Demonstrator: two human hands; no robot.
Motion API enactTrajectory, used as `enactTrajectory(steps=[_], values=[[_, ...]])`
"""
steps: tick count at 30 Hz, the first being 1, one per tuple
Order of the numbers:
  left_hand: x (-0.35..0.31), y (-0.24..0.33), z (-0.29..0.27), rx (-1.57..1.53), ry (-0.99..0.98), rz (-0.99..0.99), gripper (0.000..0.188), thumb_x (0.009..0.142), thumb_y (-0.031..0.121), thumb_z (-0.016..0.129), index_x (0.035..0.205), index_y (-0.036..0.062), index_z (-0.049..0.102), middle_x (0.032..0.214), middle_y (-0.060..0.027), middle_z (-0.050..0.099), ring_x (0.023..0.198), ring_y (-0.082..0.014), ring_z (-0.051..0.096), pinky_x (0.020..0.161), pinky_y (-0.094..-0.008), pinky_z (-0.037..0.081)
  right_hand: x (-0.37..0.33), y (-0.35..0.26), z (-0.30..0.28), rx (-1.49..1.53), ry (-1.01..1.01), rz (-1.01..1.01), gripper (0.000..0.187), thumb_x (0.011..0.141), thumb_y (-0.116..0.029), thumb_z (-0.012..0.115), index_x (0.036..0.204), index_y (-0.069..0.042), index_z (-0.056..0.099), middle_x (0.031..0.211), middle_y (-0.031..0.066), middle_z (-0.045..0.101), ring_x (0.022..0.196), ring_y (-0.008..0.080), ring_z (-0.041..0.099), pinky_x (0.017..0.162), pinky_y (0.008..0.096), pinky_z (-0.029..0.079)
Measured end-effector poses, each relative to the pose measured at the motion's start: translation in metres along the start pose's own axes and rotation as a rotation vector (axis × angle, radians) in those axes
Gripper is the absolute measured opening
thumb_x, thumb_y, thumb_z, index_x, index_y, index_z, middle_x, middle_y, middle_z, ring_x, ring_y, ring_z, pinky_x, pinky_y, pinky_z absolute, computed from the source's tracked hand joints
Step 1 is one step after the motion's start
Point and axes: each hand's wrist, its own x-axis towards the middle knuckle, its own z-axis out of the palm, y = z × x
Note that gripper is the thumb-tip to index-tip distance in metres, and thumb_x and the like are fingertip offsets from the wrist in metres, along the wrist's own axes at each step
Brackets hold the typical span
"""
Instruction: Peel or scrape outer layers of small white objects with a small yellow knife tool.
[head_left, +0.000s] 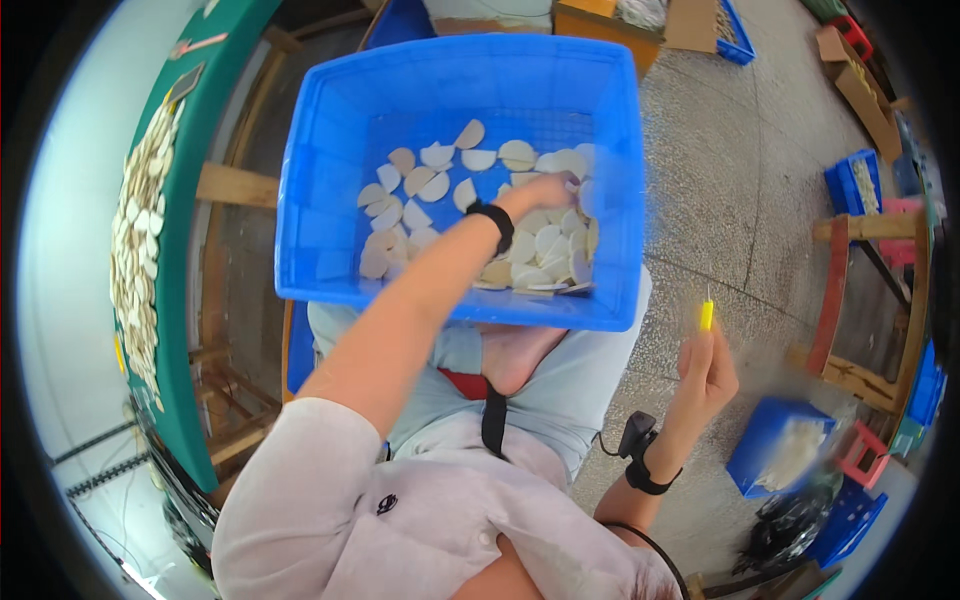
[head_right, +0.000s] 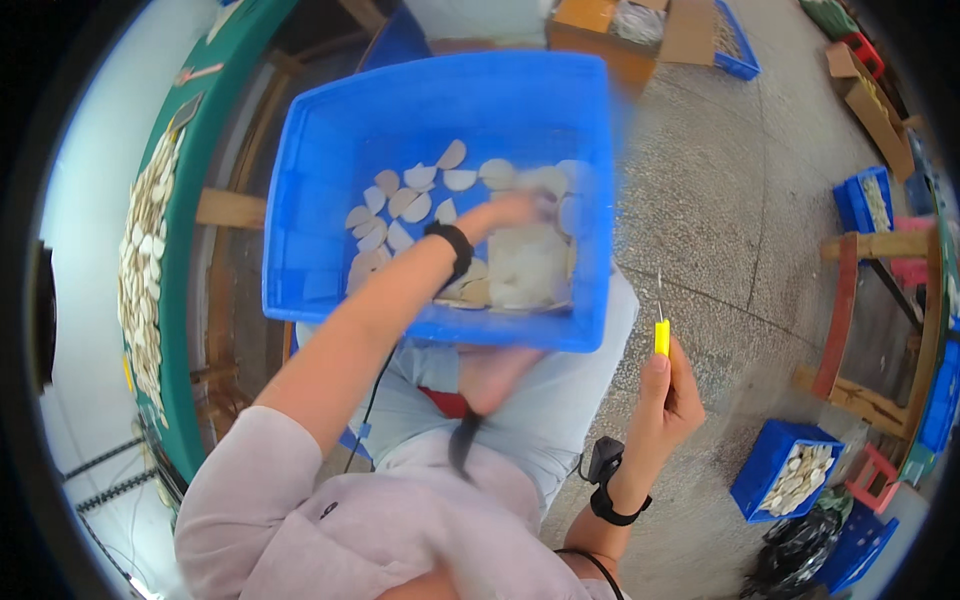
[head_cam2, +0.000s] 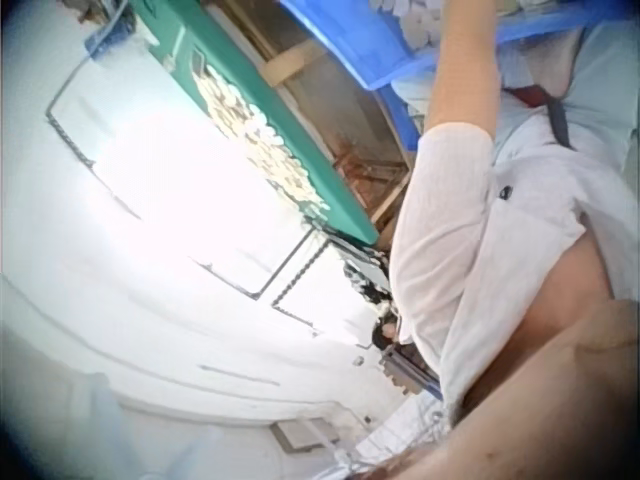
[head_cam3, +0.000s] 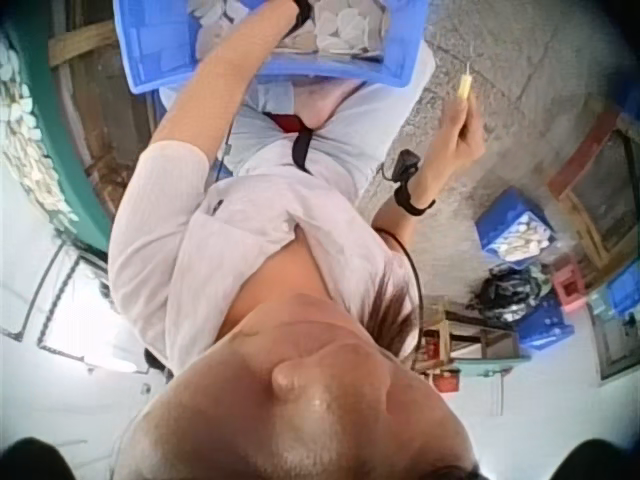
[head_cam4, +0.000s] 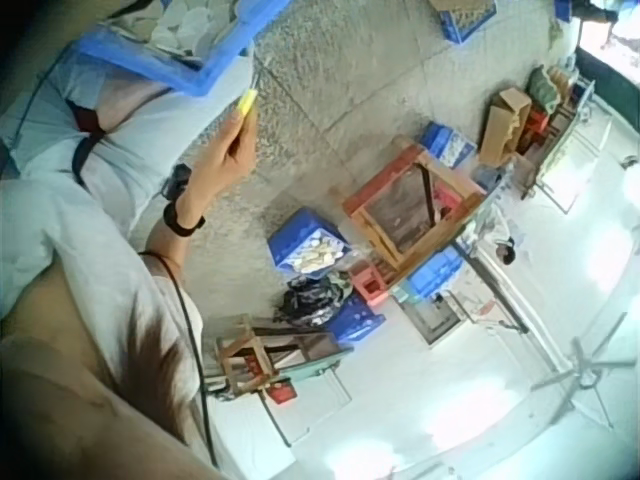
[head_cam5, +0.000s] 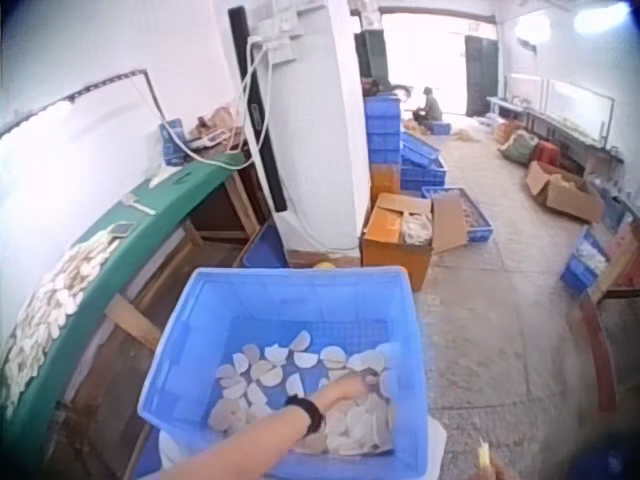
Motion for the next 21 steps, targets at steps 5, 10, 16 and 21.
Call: enactTrajectory(steps=[5, 10, 16, 21], values=[[0.022, 0.037, 0.032, 0.102, 0.086, -0.443, 0.059, 0.078, 0.034, 0.060, 0.121, -0.0003, 0.042, 0.113, -0.0210, 0.055, 0.103, -0.0357, 0.054, 0.086, -0.0436, 0.044, 0.020, 0.018, -0.022, 0.011, 0.113, 0.007, 0.026, 0.088, -0.016, 0.056, 0.105, 0.003, 0.062, 0.065, -0.0044, 0.046, 0.056, 0.0023, 0.037, 0.047, 0.0180, 0.026], [0.011, 0.052, 0.025, 0.260, 0.045, -0.435, 0.033, 0.078, 0.029, 0.056, 0.101, 0.0055, 0.061, 0.104, -0.0183, 0.061, 0.097, -0.0329, 0.059, 0.078, -0.0447, 0.048, 0.026, 0.021, -0.023, -0.026, 0.043, -0.021, 0.024, 0.086, -0.012, 0.055, 0.102, 0.005, 0.062, 0.065, -0.0044, 0.046, 0.056, 0.0029, 0.035, 0.047, 0.0199, 0.025], [-0.024, 0.069, -0.049, 0.162, -0.323, -0.349, 0.037, 0.071, 0.028, 0.060, 0.097, 0.0028, 0.064, 0.093, -0.0112, 0.066, 0.075, -0.0222, 0.064, 0.065, -0.0342, 0.050, 0.004, -0.002, 0.013, 0.167, 0.010, -0.027, 0.027, 0.080, -0.005, 0.062, 0.106, 0.005, 0.060, 0.069, -0.0013, 0.052, 0.059, 0.0030, 0.041, 0.050, 0.0181, 0.033], [-0.143, 0.148, -0.111, -0.360, 0.127, 0.045, 0.021, 0.078, 0.022, 0.064, 0.086, 0.0044, 0.056, 0.077, -0.0043, 0.063, 0.067, -0.0118, 0.059, 0.058, -0.0281, 0.046, -0.003, -0.029, 0.042, 0.045, -0.260, -0.092, 0.039, 0.075, -0.004, 0.068, 0.112, 0.001, 0.057, 0.069, -0.0016, 0.054, 0.059, 0.0033, 0.045, 0.054, 0.0177, 0.038]])
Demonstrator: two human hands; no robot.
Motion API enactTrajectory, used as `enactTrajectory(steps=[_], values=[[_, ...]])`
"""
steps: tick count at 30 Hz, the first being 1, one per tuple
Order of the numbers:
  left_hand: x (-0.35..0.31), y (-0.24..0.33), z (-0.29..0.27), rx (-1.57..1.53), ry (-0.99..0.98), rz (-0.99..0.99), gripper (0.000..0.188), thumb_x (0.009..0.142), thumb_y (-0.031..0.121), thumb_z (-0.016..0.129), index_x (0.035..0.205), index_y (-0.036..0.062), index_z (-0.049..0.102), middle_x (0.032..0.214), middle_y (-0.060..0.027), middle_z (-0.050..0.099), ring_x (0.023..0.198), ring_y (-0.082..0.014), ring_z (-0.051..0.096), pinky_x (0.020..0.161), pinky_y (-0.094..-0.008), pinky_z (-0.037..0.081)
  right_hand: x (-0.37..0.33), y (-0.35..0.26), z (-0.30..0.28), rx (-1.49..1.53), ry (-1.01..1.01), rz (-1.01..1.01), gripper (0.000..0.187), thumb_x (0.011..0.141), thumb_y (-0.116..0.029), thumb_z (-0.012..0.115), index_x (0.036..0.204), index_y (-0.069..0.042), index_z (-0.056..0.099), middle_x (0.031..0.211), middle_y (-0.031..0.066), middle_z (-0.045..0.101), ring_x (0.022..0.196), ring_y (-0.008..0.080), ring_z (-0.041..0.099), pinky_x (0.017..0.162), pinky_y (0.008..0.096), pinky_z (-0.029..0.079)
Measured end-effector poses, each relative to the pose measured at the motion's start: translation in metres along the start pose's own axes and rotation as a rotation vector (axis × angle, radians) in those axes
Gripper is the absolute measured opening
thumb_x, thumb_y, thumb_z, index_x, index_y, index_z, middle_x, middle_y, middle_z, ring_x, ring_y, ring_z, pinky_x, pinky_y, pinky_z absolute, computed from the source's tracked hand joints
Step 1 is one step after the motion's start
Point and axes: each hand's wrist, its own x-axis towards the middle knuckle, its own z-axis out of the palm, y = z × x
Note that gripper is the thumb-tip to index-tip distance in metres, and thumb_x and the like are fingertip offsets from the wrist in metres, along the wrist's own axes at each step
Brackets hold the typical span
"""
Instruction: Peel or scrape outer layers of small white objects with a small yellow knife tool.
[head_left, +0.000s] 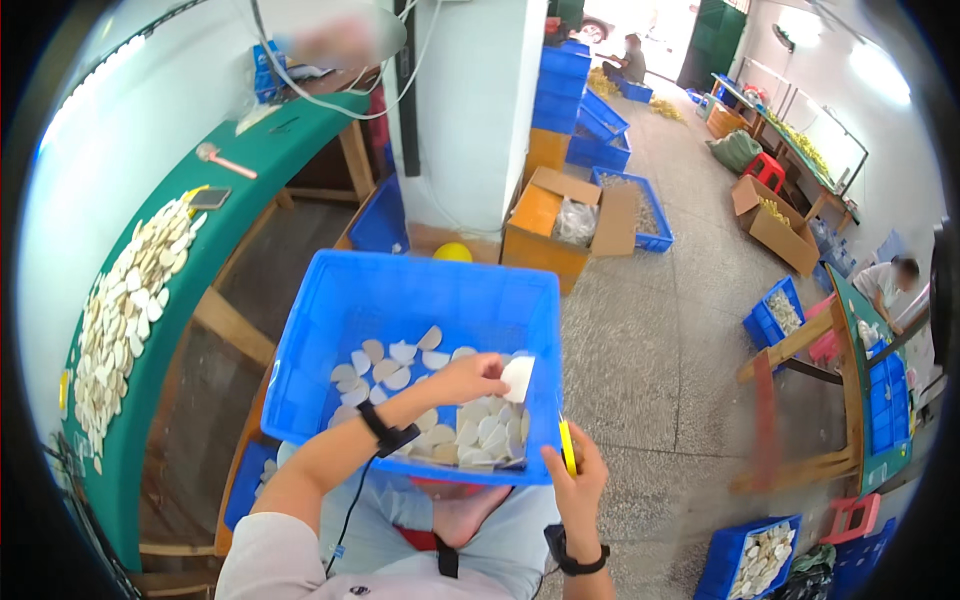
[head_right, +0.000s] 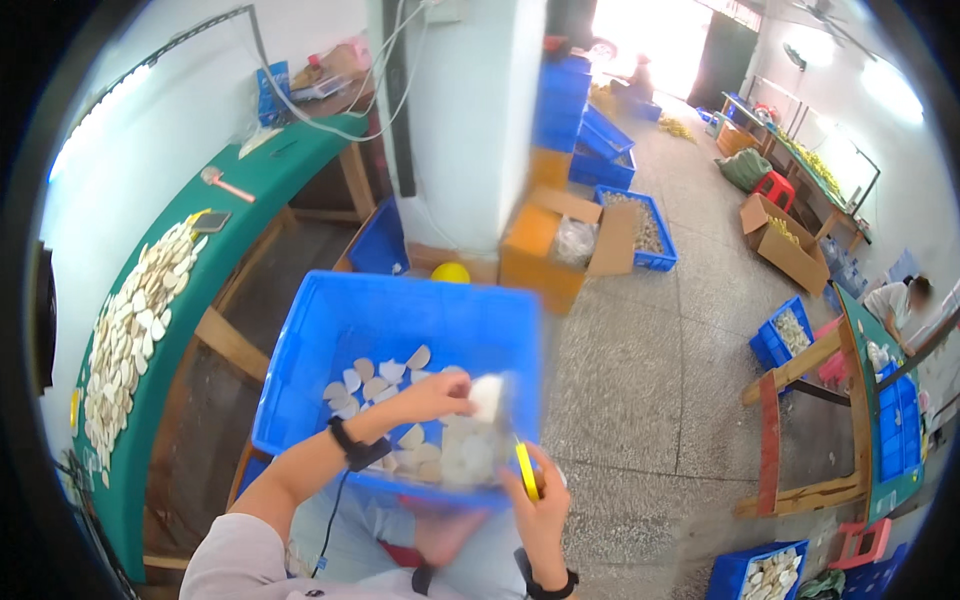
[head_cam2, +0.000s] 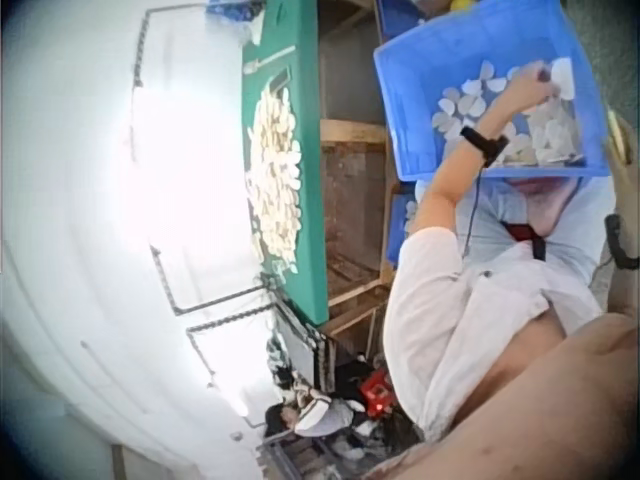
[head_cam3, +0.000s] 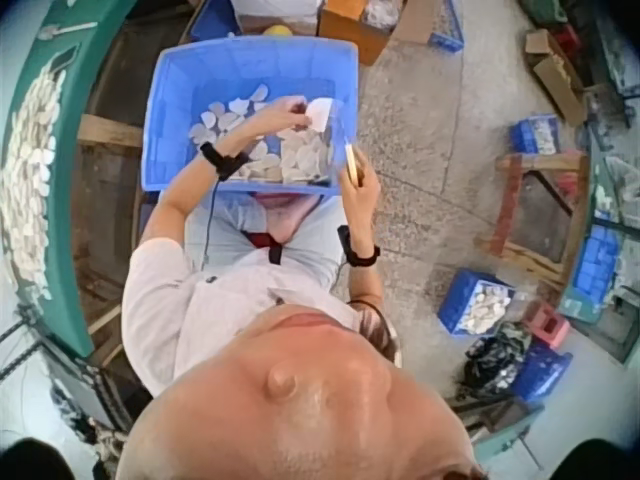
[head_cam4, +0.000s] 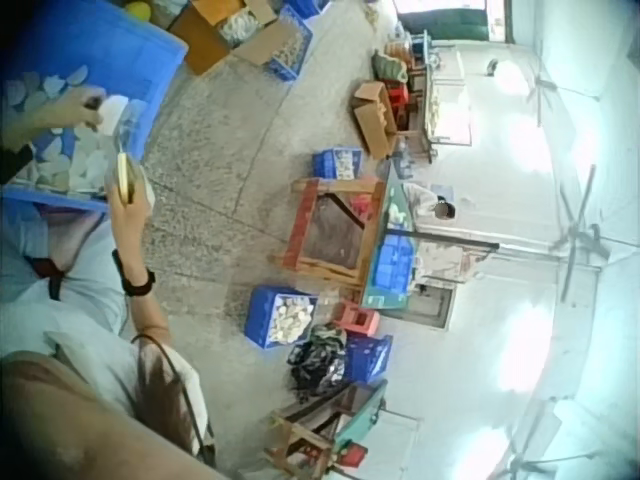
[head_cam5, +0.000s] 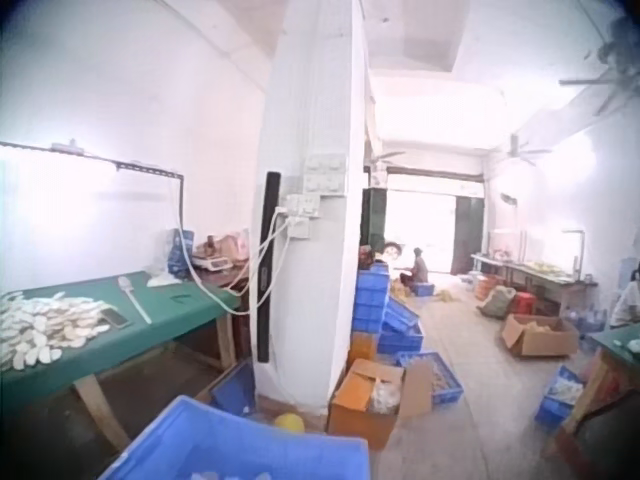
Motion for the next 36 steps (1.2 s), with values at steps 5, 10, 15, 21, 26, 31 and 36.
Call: enactTrajectory(steps=[5, 10, 15, 21, 26, 31, 36], values=[[-0.119, 0.055, -0.012, -0.345, 0.245, 0.100, 0.022, 0.081, 0.023, 0.066, 0.083, 0.0054, 0.052, 0.076, -0.0017, 0.060, 0.069, -0.0057, 0.054, 0.058, -0.0207, 0.041, -0.003, -0.041, 0.049, 0.252, -0.186, -0.027, 0.027, 0.079, -0.006, 0.066, 0.104, 0.001, 0.060, 0.065, -0.0051, 0.053, 0.062, 0.0018, 0.049, 0.053, 0.0161, 0.038], [-0.170, 0.051, -0.006, -0.584, 0.278, 0.098, 0.022, 0.083, 0.021, 0.063, 0.089, 0.0054, 0.049, 0.083, -0.0026, 0.058, 0.070, -0.0070, 0.054, 0.056, -0.0212, 0.045, -0.012, -0.052, 0.070, 0.377, -0.412, 0.152, 0.014, 0.080, -0.005, 0.064, 0.093, 0.001, 0.064, 0.062, -0.0066, 0.050, 0.053, 0.0008, 0.042, 0.046, 0.0166, 0.030], [-0.201, 0.047, 0.011, -0.803, 0.434, 0.116, 0.032, 0.084, 0.021, 0.060, 0.111, 0.0067, 0.050, 0.102, -0.0058, 0.054, 0.090, -0.0098, 0.054, 0.063, -0.0226, 0.047, -0.042, -0.063, 0.083, 0.421, -0.560, 0.218, 0.011, 0.081, -0.007, 0.065, 0.088, 0.002, 0.065, 0.060, -0.0070, 0.047, 0.049, 0.0003, 0.035, 0.043, 0.0185, 0.023], [-0.215, 0.044, 0.018, -1.223, 0.232, 0.174, 0.038, 0.087, 0.018, 0.049, 0.122, 0.0027, 0.044, 0.113, -0.0043, 0.052, 0.104, -0.0133, 0.050, 0.091, -0.0278, 0.040, -0.067, -0.067, 0.086, 0.228, -0.532, 0.177, 0.009, 0.078, -0.007, 0.067, 0.084, 0.001, 0.066, 0.061, -0.0060, 0.049, 0.054, 0.0004, 0.038, 0.046, 0.0169, 0.026], [-0.227, 0.039, 0.015, 0.369, 0.776, 0.462, 0.064, 0.070, 0.027, 0.070, 0.123, 0.0014, 0.044, 0.120, -0.0154, 0.046, 0.111, -0.0334, 0.043, 0.093, -0.0388, 0.038, -0.066, -0.069, 0.085, -0.014, -0.470, 0.069, 0.007, 0.077, -0.005, 0.066, 0.081, 0.000, 0.065, 0.060, -0.0064, 0.049, 0.054, 0.0006, 0.037, 0.046, 0.0171, 0.026], [-0.234, 0.034, 0.013, 0.576, 0.748, 0.483, 0.068, 0.064, 0.033, 0.074, 0.119, 0.0021, 0.048, 0.119, -0.0130, 0.047, 0.110, -0.0314, 0.044, 0.092, -0.0407, 0.039, -0.068, -0.078, 0.090, -0.084, -0.537, 0.102, 0.005, 0.076, -0.004, 0.065, 0.078, 0.001, 0.064, 0.060, -0.0055, 0.050, 0.053, 0.0009, 0.039, 0.046, 0.0173, 0.028], [-0.235, 0.024, 0.023, 0.319, 0.425, 0.321, 0.051, 0.073, 0.034, 0.069, 0.111, 0.0046, 0.052, 0.108, -0.0113, 0.050, 0.100, -0.0280, 0.047, 0.085, -0.0380, 0.041, -0.069, -0.064, 0.087, 0.250, -0.650, 0.122, 0.016, 0.082, -0.010, 0.063, 0.093, 0.001, 0.059, 0.067, -0.0023, 0.053, 0.056, 0.0024, 0.043, 0.047, 0.0170, 0.030]])
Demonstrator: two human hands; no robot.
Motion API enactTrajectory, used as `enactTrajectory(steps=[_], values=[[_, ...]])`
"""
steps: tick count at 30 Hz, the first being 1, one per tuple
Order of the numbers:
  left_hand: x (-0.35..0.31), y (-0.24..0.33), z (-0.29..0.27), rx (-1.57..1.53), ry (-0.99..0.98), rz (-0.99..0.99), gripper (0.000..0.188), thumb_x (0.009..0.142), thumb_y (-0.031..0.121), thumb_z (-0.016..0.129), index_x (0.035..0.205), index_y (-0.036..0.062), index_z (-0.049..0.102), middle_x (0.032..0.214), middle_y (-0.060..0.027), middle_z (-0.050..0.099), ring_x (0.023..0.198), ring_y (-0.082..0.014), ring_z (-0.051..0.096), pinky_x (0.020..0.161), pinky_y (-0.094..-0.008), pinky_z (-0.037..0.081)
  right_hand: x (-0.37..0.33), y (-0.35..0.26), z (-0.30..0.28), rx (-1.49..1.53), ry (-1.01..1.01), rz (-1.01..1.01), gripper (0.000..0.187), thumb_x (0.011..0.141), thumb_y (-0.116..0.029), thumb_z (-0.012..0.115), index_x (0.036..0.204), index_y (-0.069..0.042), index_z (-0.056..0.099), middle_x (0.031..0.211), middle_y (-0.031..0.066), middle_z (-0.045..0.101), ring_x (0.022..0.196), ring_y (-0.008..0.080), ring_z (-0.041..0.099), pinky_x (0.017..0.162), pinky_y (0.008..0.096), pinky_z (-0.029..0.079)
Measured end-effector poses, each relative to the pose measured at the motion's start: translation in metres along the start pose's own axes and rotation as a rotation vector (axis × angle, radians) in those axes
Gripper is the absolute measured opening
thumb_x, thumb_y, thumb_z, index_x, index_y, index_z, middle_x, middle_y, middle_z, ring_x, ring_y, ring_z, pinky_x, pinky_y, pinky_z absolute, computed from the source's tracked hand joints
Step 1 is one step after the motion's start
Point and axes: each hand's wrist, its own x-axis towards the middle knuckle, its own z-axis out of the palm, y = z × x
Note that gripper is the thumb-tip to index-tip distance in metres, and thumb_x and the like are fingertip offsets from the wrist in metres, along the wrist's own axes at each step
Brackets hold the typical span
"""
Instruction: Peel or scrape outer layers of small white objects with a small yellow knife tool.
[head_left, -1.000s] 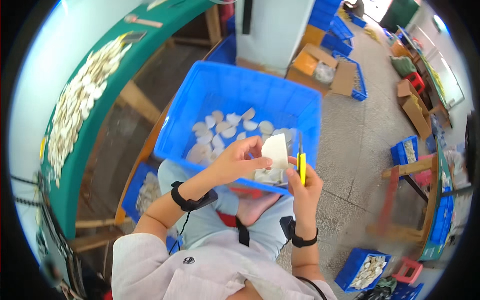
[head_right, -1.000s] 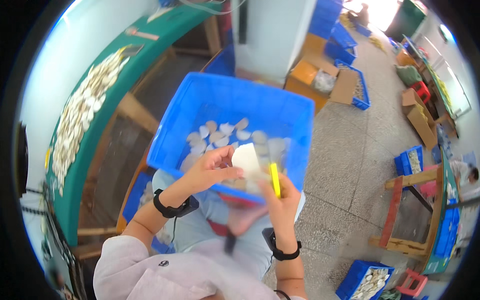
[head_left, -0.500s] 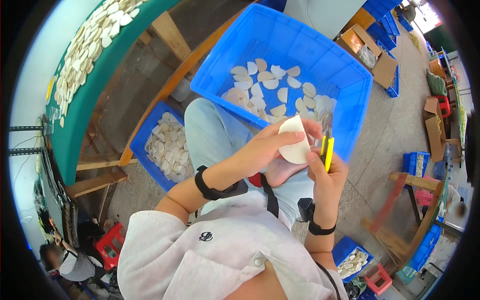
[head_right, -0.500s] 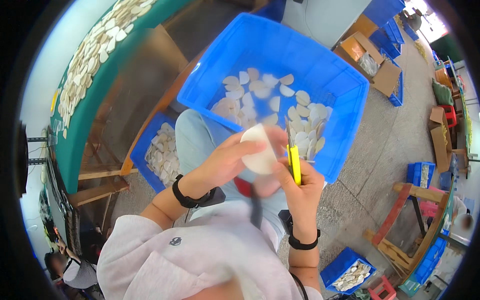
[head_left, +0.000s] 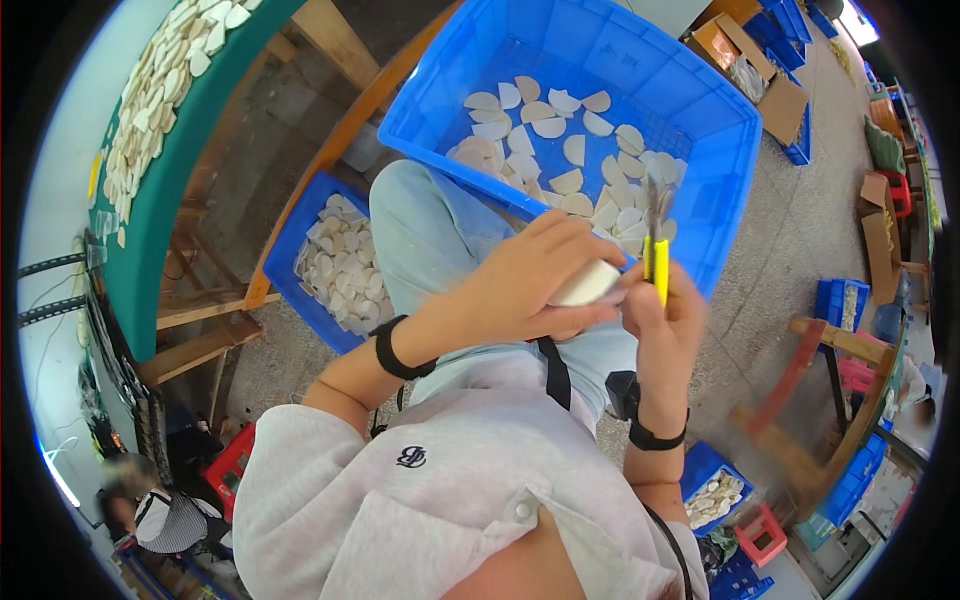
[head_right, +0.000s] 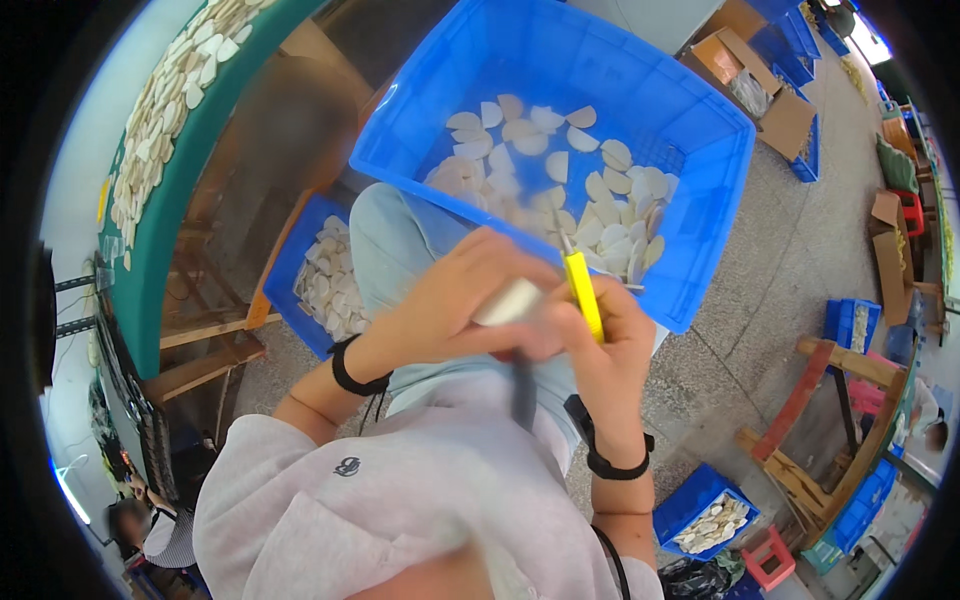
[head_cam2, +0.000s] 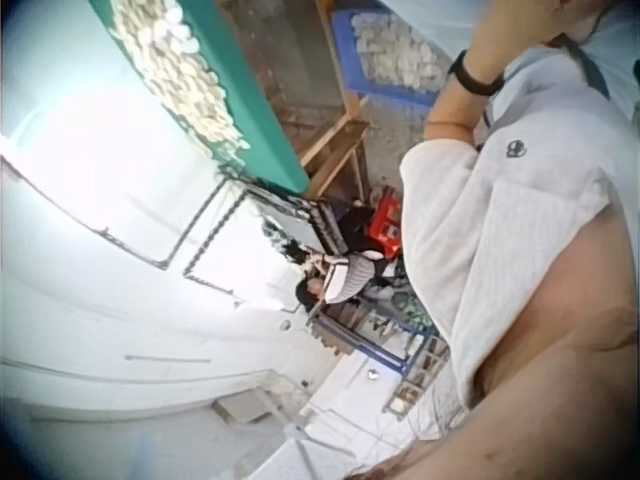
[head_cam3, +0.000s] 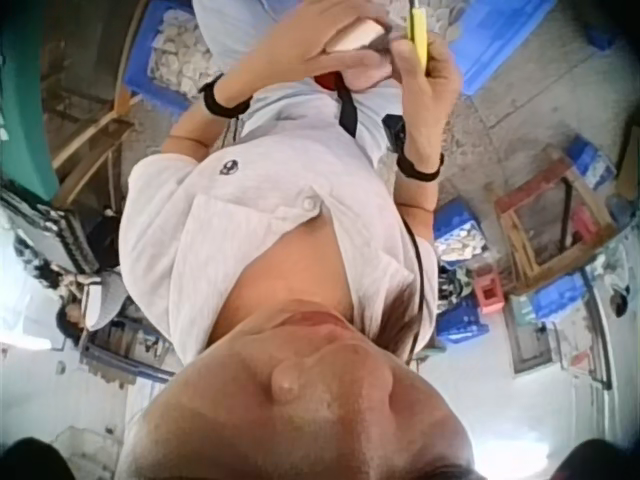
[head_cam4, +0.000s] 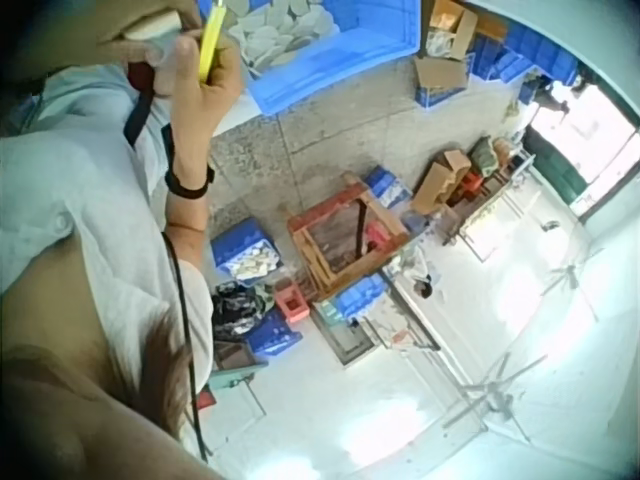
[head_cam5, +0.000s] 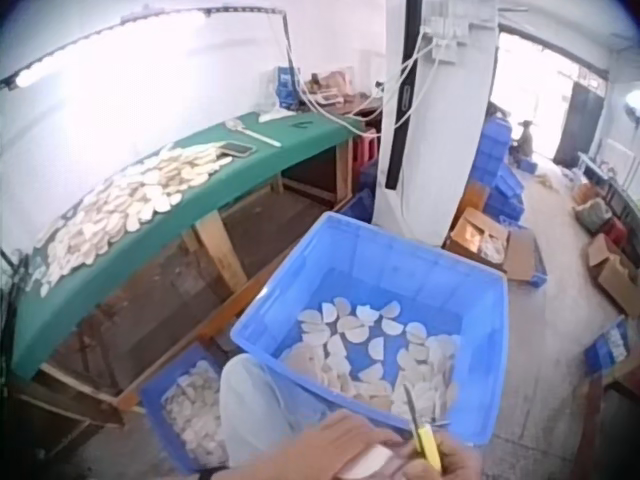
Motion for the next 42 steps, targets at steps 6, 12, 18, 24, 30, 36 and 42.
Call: enactTrajectory(steps=[6, 12, 18, 24, 30, 36, 42], values=[[-0.006, 0.014, -0.006, -0.926, 0.176, -0.439, 0.038, 0.085, 0.038, 0.051, 0.110, 0.0087, 0.047, 0.104, -0.0012, 0.050, 0.096, -0.0123, 0.046, 0.081, -0.0255, 0.036, -0.012, -0.007, -0.011, -0.587, 0.096, -0.410, 0.026, 0.085, -0.011, 0.059, 0.108, 0.000, 0.056, 0.088, 0.0062, 0.062, 0.072, 0.0130, 0.056, 0.066, 0.0245, 0.045], [-0.010, 0.013, -0.006, -1.131, 0.147, -0.486, 0.030, 0.088, 0.033, 0.050, 0.104, 0.0081, 0.042, 0.092, 0.0000, 0.041, 0.090, -0.0086, 0.037, 0.081, -0.0239, 0.029, -0.017, -0.014, -0.005, -0.751, -0.024, -0.515, 0.032, 0.077, -0.007, 0.066, 0.109, -0.005, 0.061, 0.081, 0.0101, 0.062, 0.065, 0.0190, 0.058, 0.057, 0.0255, 0.045], [-0.009, 0.016, -0.003, -0.961, 0.228, -0.393, 0.024, 0.090, 0.027, 0.049, 0.100, 0.0070, 0.042, 0.089, -0.0008, 0.040, 0.082, -0.0079, 0.037, 0.074, -0.0238, 0.032, -0.015, -0.018, -0.004, -0.811, -0.077, -0.616, 0.035, 0.075, -0.007, 0.067, 0.110, -0.006, 0.061, 0.074, 0.0072, 0.061, 0.057, 0.0169, 0.056, 0.050, 0.0257, 0.042], [-0.013, 0.012, 0.003, -0.768, 0.274, -0.370, 0.024, 0.090, 0.026, 0.049, 0.098, 0.0044, 0.045, 0.088, -0.0047, 0.043, 0.081, -0.0115, 0.040, 0.072, -0.0253, 0.033, -0.015, -0.018, -0.006, -0.813, -0.088, -0.625, 0.037, 0.074, -0.007, 0.068, 0.111, -0.006, 0.062, 0.070, 0.0059, 0.059, 0.054, 0.0160, 0.053, 0.047, 0.0253, 0.040], [-0.013, 0.013, 0.003, -0.677, 0.279, -0.359, 0.029, 0.090, 0.029, 0.048, 0.099, 0.0021, 0.045, 0.087, -0.0083, 0.044, 0.082, -0.0183, 0.041, 0.075, -0.0291, 0.033, -0.017, -0.018, -0.007, -0.824, -0.086, -0.611, 0.038, 0.073, -0.007, 0.068, 0.111, -0.007, 0.062, 0.068, 0.0048, 0.058, 0.051, 0.0151, 0.050, 0.045, 0.0256, 0.038], [-0.015, 0.012, 0.004, -0.628, 0.252, -0.363, 0.024, 0.093, 0.029, 0.046, 0.101, 0.0065, 0.042, 0.087, 0.0019, 0.039, 0.079, -0.0060, 0.035, 0.069, -0.0198, 0.031, -0.018, -0.018, -0.005, -0.869, -0.074, -0.645, 0.038, 0.073, -0.007, 0.068, 0.111, -0.007, 0.062, 0.066, 0.0039, 0.056, 0.049, 0.0144, 0.047, 0.044, 0.0256, 0.036], [-0.014, 0.009, 0.007, -0.533, 0.377, -0.303, 0.024, 0.088, 0.026, 0.052, 0.089, 0.0023, 0.046, 0.080, -0.0082, 0.044, 0.077, -0.0214, 0.040, 0.070, -0.0318, 0.032, -0.018, -0.018, -0.004, -0.866, -0.083, -0.635, 0.038, 0.073, -0.007, 0.068, 0.111, -0.008, 0.062, 0.066, 0.0036, 0.056, 0.049, 0.0145, 0.047, 0.044, 0.0258, 0.036]])
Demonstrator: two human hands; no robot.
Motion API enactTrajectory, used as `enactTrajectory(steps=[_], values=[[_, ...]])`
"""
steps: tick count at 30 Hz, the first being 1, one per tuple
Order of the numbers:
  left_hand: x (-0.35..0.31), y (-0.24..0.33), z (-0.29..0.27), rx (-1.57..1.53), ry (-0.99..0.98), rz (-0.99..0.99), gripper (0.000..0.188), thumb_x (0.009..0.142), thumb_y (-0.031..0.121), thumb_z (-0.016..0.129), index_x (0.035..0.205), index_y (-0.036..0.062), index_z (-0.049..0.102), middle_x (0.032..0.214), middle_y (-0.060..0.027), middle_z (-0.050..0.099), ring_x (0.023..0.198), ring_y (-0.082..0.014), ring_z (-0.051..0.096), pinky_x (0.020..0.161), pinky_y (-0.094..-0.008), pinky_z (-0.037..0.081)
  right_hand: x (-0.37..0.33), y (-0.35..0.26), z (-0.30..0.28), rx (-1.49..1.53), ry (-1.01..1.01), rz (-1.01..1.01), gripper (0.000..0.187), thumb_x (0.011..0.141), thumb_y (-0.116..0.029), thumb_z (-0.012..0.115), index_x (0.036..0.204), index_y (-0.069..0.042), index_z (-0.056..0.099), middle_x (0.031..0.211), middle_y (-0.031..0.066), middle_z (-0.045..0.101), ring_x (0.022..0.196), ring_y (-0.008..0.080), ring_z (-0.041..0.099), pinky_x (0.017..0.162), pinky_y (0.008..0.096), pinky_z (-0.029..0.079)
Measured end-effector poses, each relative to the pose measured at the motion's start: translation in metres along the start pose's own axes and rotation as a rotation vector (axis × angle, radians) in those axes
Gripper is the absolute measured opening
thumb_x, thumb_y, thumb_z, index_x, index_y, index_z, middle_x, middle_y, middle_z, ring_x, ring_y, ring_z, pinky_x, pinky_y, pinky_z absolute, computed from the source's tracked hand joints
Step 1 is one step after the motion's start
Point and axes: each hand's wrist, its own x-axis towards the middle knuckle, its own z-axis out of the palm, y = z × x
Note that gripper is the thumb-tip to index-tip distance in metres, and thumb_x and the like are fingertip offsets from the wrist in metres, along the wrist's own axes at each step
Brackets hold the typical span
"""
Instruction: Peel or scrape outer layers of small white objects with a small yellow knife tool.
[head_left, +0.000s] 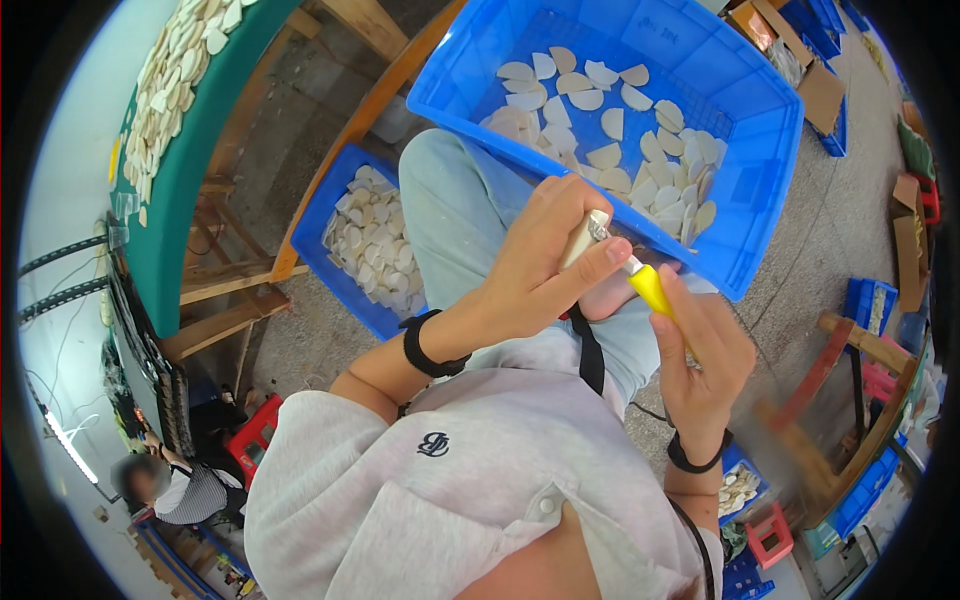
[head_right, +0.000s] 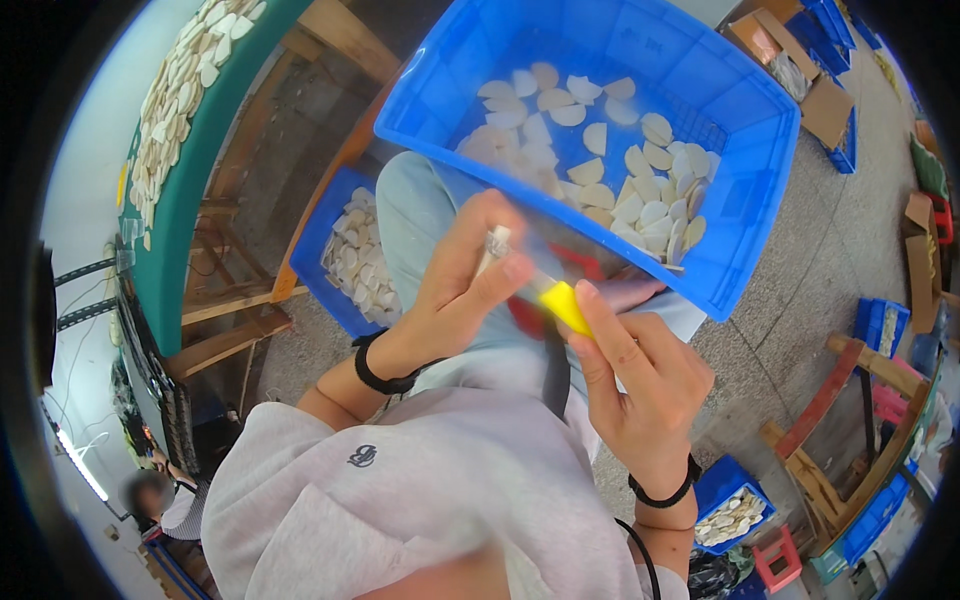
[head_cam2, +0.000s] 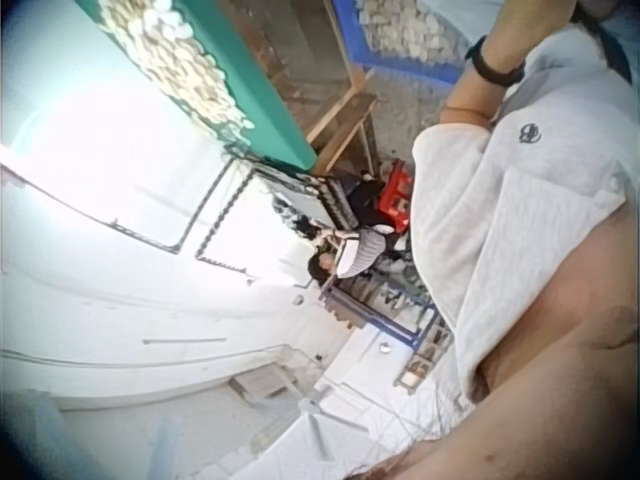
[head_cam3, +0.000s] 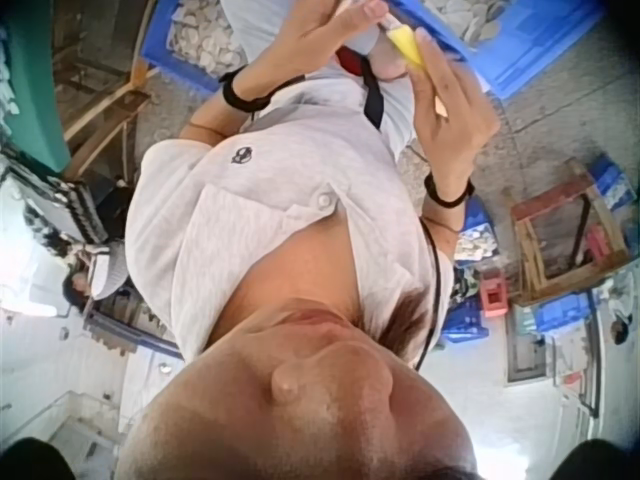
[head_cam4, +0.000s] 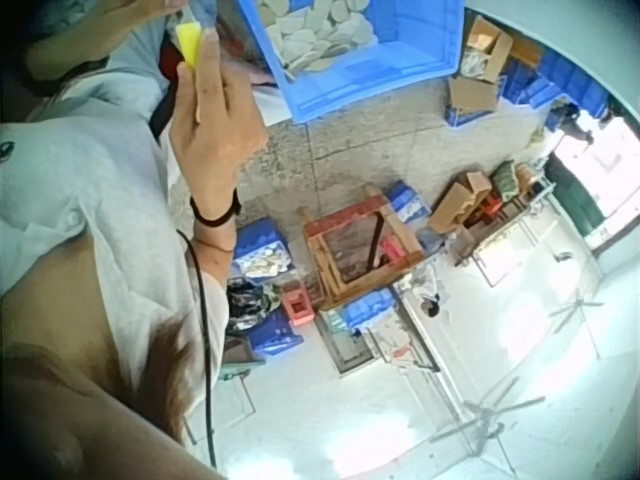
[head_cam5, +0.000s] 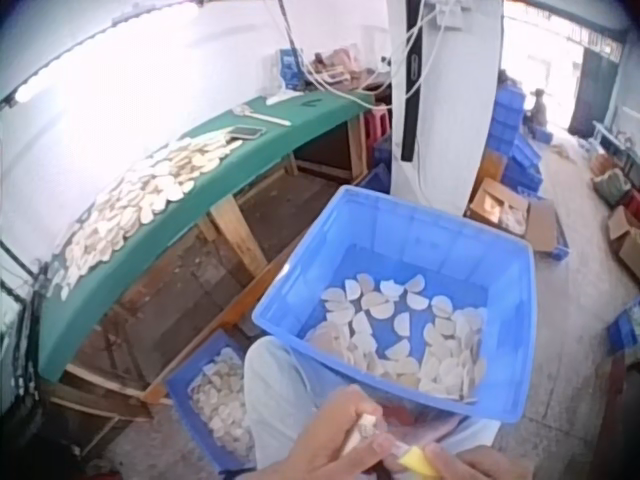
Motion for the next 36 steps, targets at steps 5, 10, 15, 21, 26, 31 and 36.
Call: enactTrajectory(steps=[5, 10, 15, 21, 26, 31, 36], values=[[0.001, -0.001, 0.001, -0.041, 0.028, -0.019, 0.023, 0.087, 0.026, 0.055, 0.086, 0.0045, 0.047, 0.075, -0.0047, 0.042, 0.070, -0.0165, 0.040, 0.063, -0.0290, 0.032, -0.003, 0.000, 0.010, -0.054, 0.078, -0.013, 0.038, 0.074, -0.007, 0.068, 0.111, -0.007, 0.062, 0.068, 0.0042, 0.057, 0.049, 0.0147, 0.049, 0.044, 0.0256, 0.037], [0.000, -0.003, -0.002, -0.218, -0.035, -0.088, 0.019, 0.088, 0.024, 0.054, 0.090, 0.0072, 0.046, 0.081, 0.0012, 0.039, 0.073, -0.0079, 0.035, 0.064, -0.0219, 0.030, 0.000, 0.003, 0.010, -0.018, 0.159, 0.034, 0.038, 0.074, -0.007, 0.069, 0.111, -0.007, 0.062, 0.069, 0.0051, 0.058, 0.051, 0.0153, 0.050, 0.045, 0.0253, 0.038], [-0.001, -0.001, -0.002, -0.206, -0.045, -0.082, 0.016, 0.089, 0.021, 0.051, 0.096, 0.0077, 0.044, 0.087, 0.0037, 0.038, 0.077, -0.0046, 0.033, 0.067, -0.0182, 0.029, 0.002, 0.004, 0.005, 0.029, 0.038, -0.026, 0.037, 0.073, -0.008, 0.070, 0.110, -0.007, 0.063, 0.067, 0.0051, 0.058, 0.051, 0.0151, 0.050, 0.045, 0.0255, 0.038], [0.000, -0.004, -0.002, -0.104, -0.051, -0.051, 0.012, 0.089, 0.018, 0.050, 0.091, 0.0074, 0.044, 0.084, 0.0031, 0.037, 0.076, -0.0047, 0.033, 0.066, -0.0186, 0.029, 0.002, 0.004, 0.002, -0.002, 0.019, -0.029, 0.038, 0.072, -0.009, 0.070, 0.109, -0.008, 0.063, 0.066, 0.0043, 0.057, 0.050, 0.0150, 0.049, 0.044, 0.0258, 0.037], [-0.001, -0.003, 0.002, -0.081, 0.060, -0.049, 0.021, 0.085, 0.023, 0.057, 0.080, 0.0060, 0.046, 0.071, -0.0042, 0.043, 0.071, -0.0180, 0.039, 0.064, -0.0288, 0.031, 0.000, 0.004, 0.002, -0.034, 0.004, -0.025, 0.038, 0.071, -0.010, 0.071, 0.109, -0.008, 0.064, 0.064, 0.0028, 0.053, 0.049, 0.0148, 0.048, 0.043, 0.0260, 0.036], [-0.002, -0.005, 0.004, -0.028, 0.108, -0.024, 0.021, 0.083, 0.022, 0.060, 0.077, 0.0055, 0.048, 0.069, -0.0044, 0.044, 0.069, -0.0186, 0.040, 0.061, -0.0293, 0.031, -0.001, 0.003, 0.003, -0.083, 0.007, -0.029, 0.038, 0.070, -0.010, 0.071, 0.108, -0.008, 0.064, 0.064, 0.0022, 0.051, 0.049, 0.0145, 0.047, 0.044, 0.0260, 0.036], [0.002, -0.009, 0.002, 0.195, 0.141, 0.138, 0.021, 0.081, 0.020, 0.063, 0.077, 0.0046, 0.050, 0.067, -0.0049, 0.044, 0.068, -0.0180, 0.040, 0.059, -0.0295, 0.031, -0.002, 0.001, 0.012, -0.138, 0.085, -0.003, 0.036, 0.074, -0.007, 0.068, 0.110, -0.007, 0.062, 0.065, 0.0028, 0.051, 0.050, 0.0154, 0.047, 0.045, 0.0267, 0.037]])
